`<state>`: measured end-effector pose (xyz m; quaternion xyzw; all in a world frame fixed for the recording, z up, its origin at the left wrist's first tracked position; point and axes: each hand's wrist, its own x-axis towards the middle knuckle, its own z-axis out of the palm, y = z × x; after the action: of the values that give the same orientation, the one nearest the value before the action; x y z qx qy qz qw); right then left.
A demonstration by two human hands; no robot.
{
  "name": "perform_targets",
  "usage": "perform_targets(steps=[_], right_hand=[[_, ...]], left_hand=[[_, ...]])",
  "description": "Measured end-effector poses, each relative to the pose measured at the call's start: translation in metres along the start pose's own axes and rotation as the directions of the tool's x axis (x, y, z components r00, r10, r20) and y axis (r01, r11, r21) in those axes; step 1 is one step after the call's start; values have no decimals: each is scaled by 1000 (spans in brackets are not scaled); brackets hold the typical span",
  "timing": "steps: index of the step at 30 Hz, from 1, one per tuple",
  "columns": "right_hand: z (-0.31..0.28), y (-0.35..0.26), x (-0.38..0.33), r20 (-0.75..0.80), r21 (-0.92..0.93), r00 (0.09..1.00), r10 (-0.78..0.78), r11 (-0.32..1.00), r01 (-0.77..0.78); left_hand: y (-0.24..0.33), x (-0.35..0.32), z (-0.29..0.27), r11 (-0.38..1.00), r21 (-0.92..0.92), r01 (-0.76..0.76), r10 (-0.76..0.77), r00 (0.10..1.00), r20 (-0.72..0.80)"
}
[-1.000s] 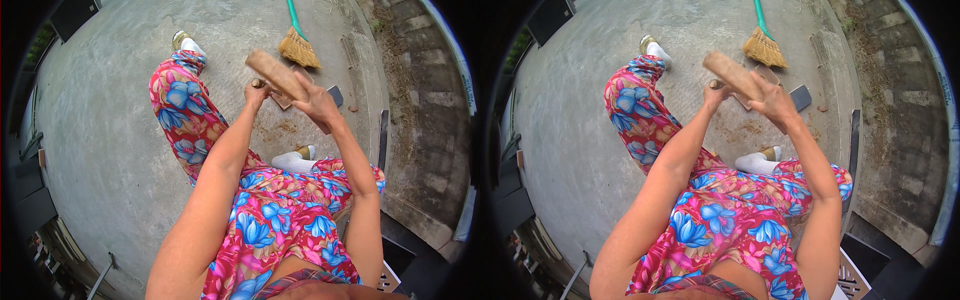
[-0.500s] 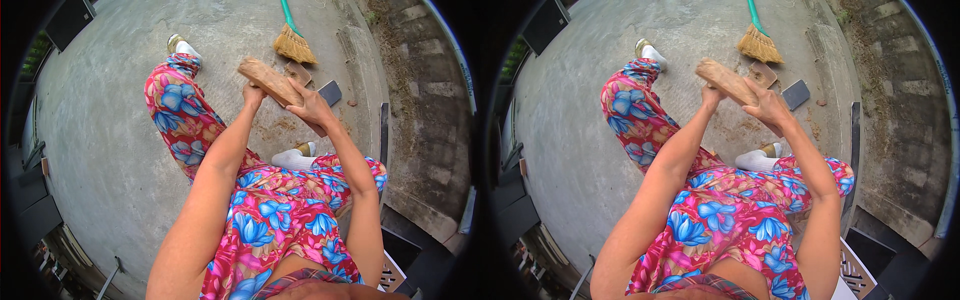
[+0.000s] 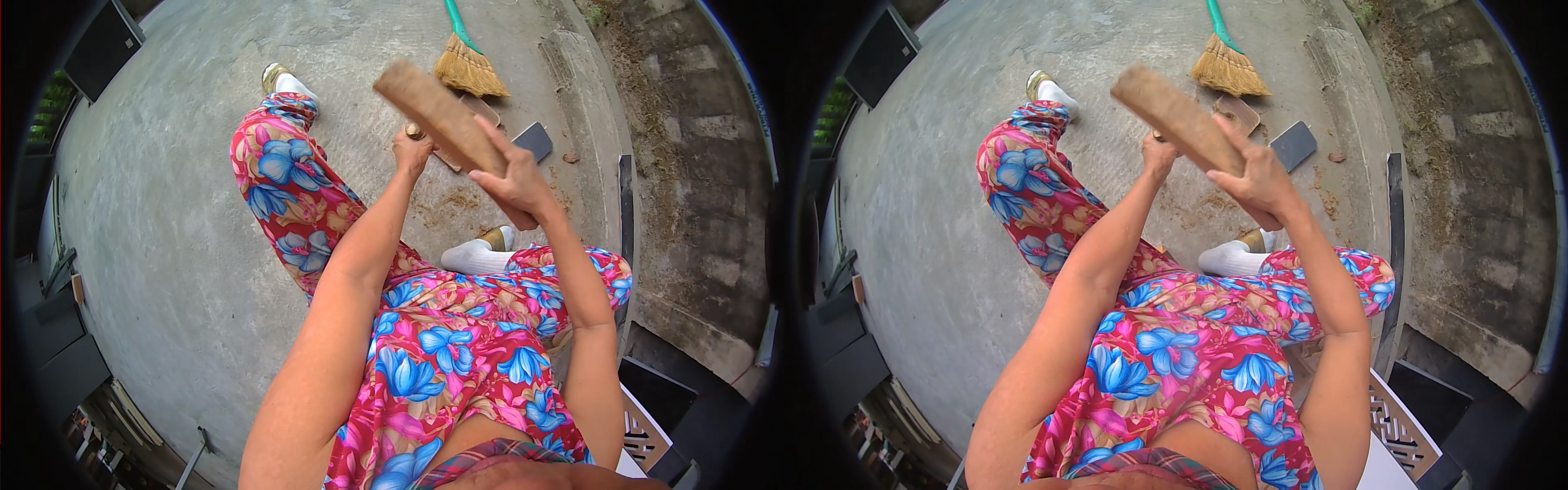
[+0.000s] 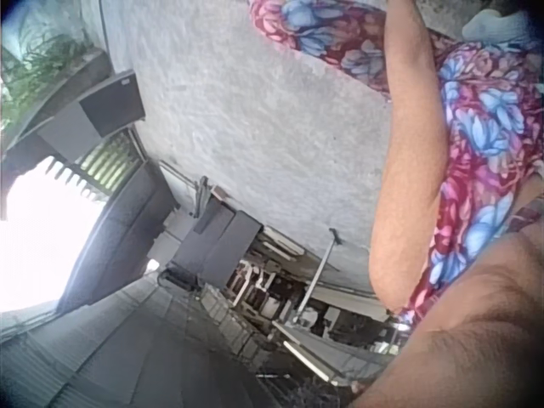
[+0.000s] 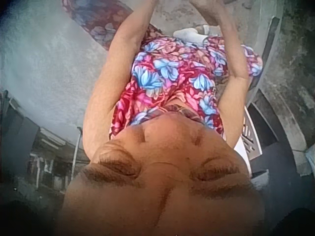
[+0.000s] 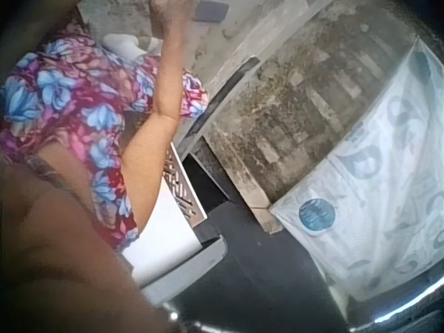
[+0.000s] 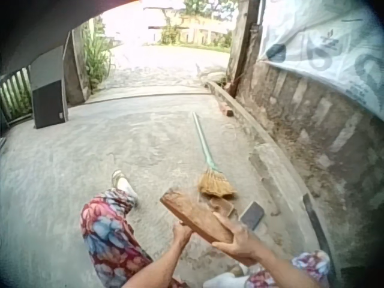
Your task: The person is using a chisel and a mallet to carve or shape a piece of wood while sitting on the ground.
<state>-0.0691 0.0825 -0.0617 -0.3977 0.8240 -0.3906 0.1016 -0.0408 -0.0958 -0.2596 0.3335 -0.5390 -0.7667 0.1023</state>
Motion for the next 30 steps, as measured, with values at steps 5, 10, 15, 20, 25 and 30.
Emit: perform_targets(steps=[5,10,15,20,25,30], right_hand=[[3,27,-6,127,-208,917,378,914,-348],[-34,38,-16,-145,-88,955,257,958,-271],[-48,23,-31,-160,3,930,330,943,-334],[-38,39,-47,-186,54,913,363,932,-360],[-38,31,-46,-195,104,901,388,921,-374],[-35,0,-38,-196,129,937,290,954,-269]], left_hand=[[9,-10,7,999,-48,6,-10,995,-96],[21,-10,10,998,56,-10,7,998,69],[13,-9,6,992,119,-37,29,997,73],[13,-12,10,998,29,-52,50,998,48],[15,-25,13,985,107,-133,121,986,111],[2,-23,11,922,305,-237,207,970,131]])
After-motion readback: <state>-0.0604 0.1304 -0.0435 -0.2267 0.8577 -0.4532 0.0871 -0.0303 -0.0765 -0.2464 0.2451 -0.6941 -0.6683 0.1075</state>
